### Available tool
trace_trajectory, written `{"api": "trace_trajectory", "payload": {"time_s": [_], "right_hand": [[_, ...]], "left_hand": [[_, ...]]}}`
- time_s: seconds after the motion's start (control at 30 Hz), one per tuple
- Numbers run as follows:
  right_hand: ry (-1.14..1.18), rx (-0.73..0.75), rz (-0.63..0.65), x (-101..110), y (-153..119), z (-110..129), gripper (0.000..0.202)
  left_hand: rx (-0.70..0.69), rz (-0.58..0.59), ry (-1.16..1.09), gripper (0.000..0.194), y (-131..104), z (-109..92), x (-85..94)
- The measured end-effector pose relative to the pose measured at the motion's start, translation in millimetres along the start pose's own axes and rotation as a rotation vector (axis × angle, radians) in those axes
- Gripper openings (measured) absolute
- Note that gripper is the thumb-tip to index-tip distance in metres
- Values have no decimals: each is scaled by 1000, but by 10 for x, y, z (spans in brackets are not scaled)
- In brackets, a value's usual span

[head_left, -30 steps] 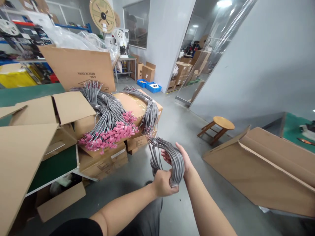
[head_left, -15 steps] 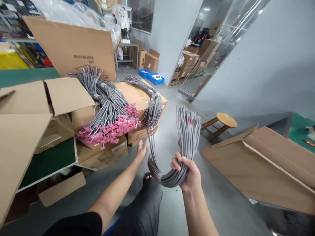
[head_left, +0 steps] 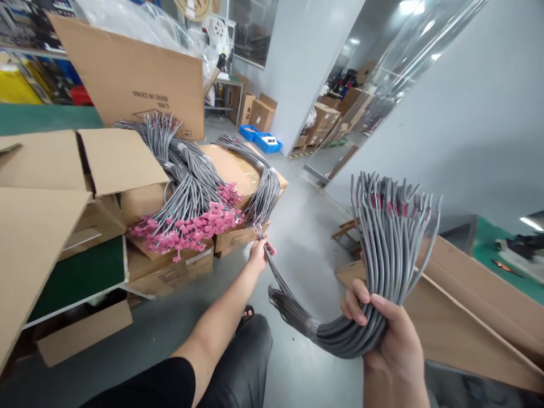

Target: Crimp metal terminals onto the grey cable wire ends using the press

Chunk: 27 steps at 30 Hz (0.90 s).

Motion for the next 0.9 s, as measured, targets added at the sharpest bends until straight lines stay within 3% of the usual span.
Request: {"api": "trace_trajectory", "payload": {"time_s": [0.1,0.3,0.6,0.7,0.9], "right_hand": [[6,21,-12,31,19,0,14],[-6,47,-4,-28,56,-23,20],[2,25,-41,-48,95,-27,21],[-27,3,-28,-6,100,-47,21],[-57,18,5,125,71,-133,23]], "left_hand": [[-19,-5,-25,37,91,-117,29],[-50,26,-55,36,261,-417,-93],[-53,73,-74,36,355,-407,-160],[-57,71,-61,36,357,-404,-59],[-30,46,72,37,254,-357,318]]}}
Point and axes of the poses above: each hand's wrist, its own y-axis towards the middle knuckle, its own x-axis out of the back of the hand, z = x × y, the point moved 5 cm from there along y, towards the middle knuckle, and after that the axes turned 1 degree about -y, right-handed, at the moved point
